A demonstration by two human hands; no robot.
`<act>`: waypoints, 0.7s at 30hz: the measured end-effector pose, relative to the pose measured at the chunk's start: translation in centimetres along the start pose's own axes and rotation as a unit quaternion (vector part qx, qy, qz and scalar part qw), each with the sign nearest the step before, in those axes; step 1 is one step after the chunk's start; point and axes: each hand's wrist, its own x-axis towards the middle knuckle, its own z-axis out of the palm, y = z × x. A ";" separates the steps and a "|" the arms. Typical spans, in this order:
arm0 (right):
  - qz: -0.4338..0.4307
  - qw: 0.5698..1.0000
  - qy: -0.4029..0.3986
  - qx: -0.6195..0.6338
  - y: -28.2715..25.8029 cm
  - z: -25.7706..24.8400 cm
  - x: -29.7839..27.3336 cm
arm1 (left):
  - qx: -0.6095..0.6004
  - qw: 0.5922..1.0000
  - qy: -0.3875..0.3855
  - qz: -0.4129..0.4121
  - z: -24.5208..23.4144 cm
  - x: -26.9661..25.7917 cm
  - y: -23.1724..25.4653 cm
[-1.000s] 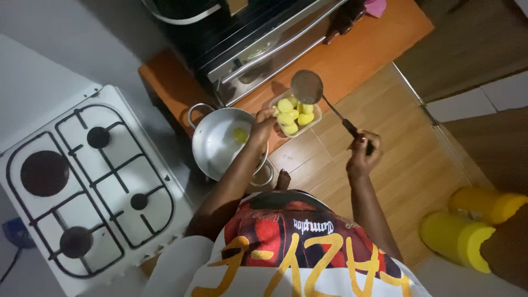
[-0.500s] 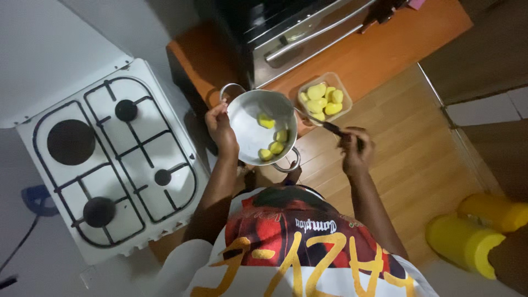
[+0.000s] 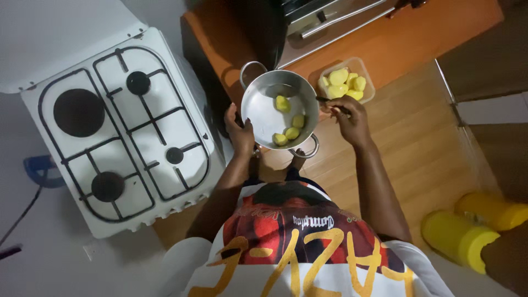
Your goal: The person takes a plastic container from the dish rack, uses a skimmer spoon to move boiled potatoes from a pot into the container, and carries the container to another counter. They then carry the pot to the sink, rinse it, and handle and wipe the gas stove burner grate and stove top.
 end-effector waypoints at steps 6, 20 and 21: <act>0.059 0.994 -0.025 0.093 4.5 -2.6 1.2 | -0.016 0.999 -0.022 -0.045 1.2 -1.4 -1.4; 0.157 0.980 -0.091 0.084 7.0 -3.7 1.0 | -0.053 0.997 0.059 0.023 1.9 -0.6 1.1; 0.178 0.979 -0.087 0.054 7.1 -3.7 0.8 | -0.053 0.996 0.063 0.032 2.0 -0.4 1.2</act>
